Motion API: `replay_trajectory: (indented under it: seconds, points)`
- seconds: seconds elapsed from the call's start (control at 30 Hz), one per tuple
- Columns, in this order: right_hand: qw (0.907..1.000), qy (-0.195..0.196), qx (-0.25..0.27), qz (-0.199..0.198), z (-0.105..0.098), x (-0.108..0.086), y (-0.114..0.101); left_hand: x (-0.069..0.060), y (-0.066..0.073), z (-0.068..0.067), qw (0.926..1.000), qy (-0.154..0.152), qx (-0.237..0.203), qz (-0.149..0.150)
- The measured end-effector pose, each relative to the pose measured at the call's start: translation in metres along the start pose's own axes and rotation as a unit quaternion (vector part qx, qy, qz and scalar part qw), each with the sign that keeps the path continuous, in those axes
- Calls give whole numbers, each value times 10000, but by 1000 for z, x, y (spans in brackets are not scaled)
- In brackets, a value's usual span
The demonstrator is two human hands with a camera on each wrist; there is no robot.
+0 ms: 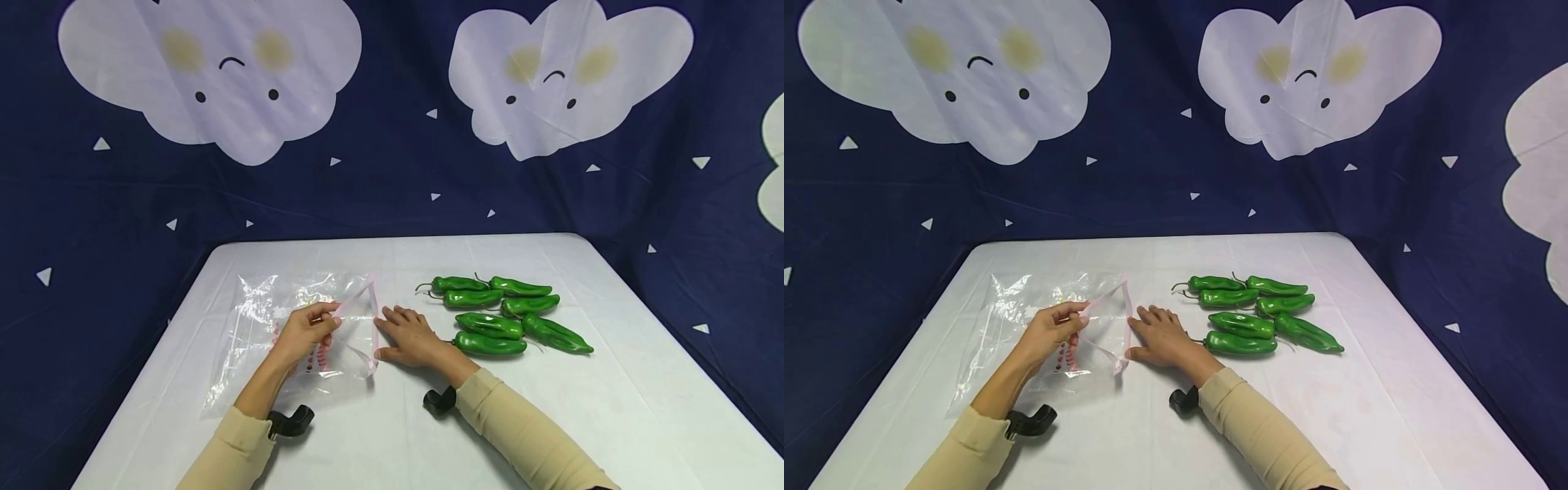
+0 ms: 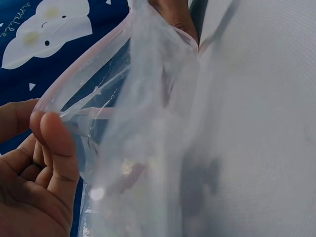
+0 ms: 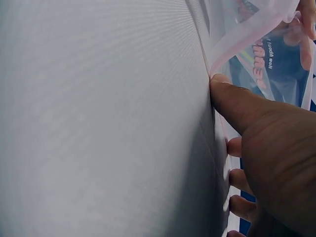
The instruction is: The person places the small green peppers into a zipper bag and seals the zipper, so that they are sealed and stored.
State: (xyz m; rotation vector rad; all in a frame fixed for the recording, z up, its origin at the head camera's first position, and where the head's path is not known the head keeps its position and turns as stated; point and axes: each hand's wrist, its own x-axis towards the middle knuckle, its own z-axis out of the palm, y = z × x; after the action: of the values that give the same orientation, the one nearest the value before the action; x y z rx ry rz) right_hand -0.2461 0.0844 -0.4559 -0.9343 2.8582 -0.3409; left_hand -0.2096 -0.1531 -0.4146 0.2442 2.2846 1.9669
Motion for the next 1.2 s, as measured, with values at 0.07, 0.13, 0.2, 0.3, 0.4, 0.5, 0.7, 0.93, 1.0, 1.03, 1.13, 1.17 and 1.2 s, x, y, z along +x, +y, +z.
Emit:
replay_trajectory:
  seconds: [0.07,0.13,0.2,0.3,0.4,0.5,0.7,0.93,1.0,1.03,1.13,1.17,1.2]
  points:
    - [10000,11,-6,-13,1,0,0,0,1,0,9999,69,-73,-42]
    - [10000,31,-21,-26,1,0,1,0,2,0,9998,133,-130,-81]
    - [10000,39,-25,-34,2,1,1,-1,3,1,9997,168,-169,-90]
    - [10000,14,-34,-20,3,2,2,-1,3,0,9995,221,-221,-68]
    - [10000,-7,-36,4,4,2,3,-1,3,0,9993,281,-265,-23]
    - [10000,5,-48,-5,4,2,3,-2,3,-1,9990,338,-284,-2]
    - [9999,98,-48,-113,3,1,2,-2,3,-2,9983,468,-334,-47]
    - [9999,110,-45,-116,3,0,2,-4,6,-3,9978,590,-296,-48]
    - [9998,124,-41,-118,3,-1,2,-4,6,-3,9976,615,-308,-29]
    - [9998,129,-42,-119,3,-1,2,-4,6,-3,9976,621,-316,-22]
    - [9998,131,-51,-116,3,0,2,-5,6,-4,9973,649,-345,-5]
    - [9998,124,-57,-113,3,0,2,-6,6,-4,9972,661,-354,-3]
    - [9999,113,-66,-108,3,0,2,-6,7,-4,9971,671,-365,1]
